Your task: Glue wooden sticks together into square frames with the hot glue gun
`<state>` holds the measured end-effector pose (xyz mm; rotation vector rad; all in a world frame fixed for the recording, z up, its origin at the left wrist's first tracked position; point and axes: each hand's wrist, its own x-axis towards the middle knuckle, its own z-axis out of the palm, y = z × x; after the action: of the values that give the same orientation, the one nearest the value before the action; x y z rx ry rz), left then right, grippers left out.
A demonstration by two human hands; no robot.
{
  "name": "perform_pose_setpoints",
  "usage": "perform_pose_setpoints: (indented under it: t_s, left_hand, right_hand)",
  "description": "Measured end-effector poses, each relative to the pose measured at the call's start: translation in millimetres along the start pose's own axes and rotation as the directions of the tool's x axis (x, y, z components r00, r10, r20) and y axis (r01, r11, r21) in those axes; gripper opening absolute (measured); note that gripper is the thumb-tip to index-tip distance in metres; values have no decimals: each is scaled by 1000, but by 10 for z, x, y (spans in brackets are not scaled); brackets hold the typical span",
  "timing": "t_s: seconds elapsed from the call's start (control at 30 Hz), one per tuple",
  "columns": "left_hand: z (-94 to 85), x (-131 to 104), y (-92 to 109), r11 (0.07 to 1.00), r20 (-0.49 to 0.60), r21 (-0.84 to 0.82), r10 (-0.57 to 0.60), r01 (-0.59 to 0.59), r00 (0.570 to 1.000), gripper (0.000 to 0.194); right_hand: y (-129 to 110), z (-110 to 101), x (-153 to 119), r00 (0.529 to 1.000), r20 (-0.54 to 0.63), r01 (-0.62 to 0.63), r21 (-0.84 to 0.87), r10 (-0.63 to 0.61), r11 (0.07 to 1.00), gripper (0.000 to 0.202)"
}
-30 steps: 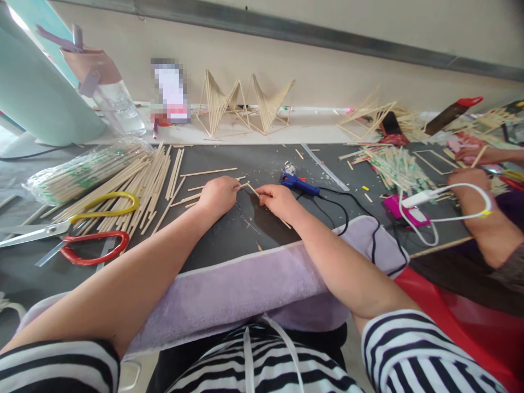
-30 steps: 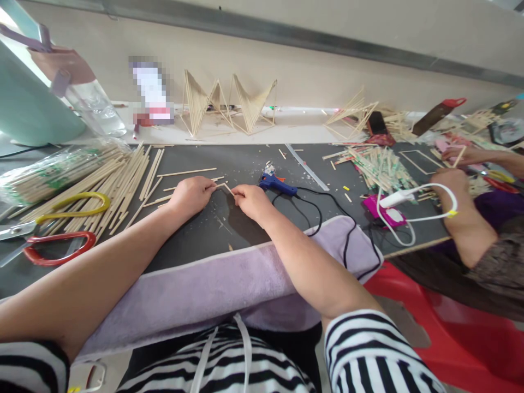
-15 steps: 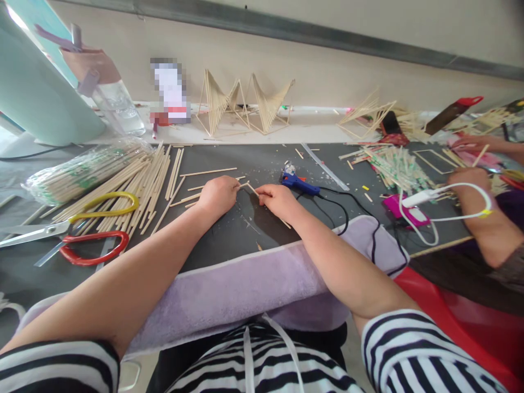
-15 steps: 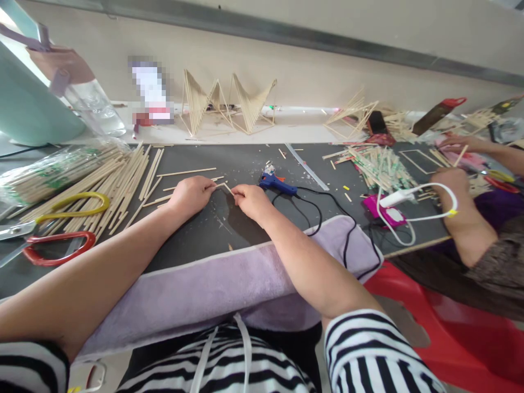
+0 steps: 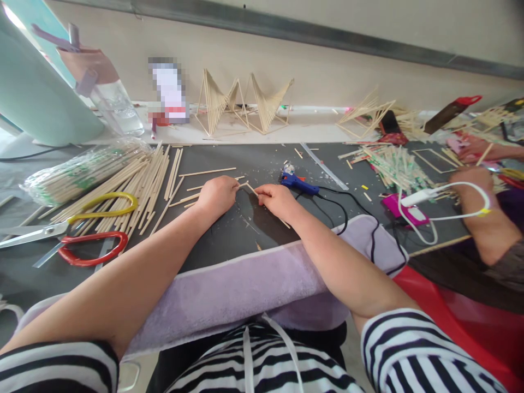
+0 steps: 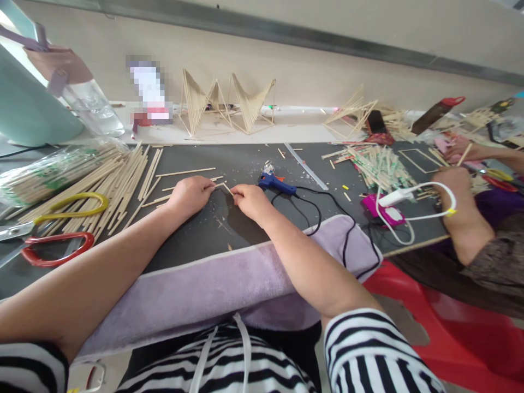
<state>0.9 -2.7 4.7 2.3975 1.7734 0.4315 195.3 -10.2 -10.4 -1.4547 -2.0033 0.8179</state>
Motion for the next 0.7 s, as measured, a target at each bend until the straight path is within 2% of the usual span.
perform_pose_setpoints:
  t_s: [0.7]
  left_hand:
    - [25,13,-9,1000,-13,5,7,-7,1000,32]
  right_hand:
    - [5,5,8,1000,1,7,2,-7,1000,29]
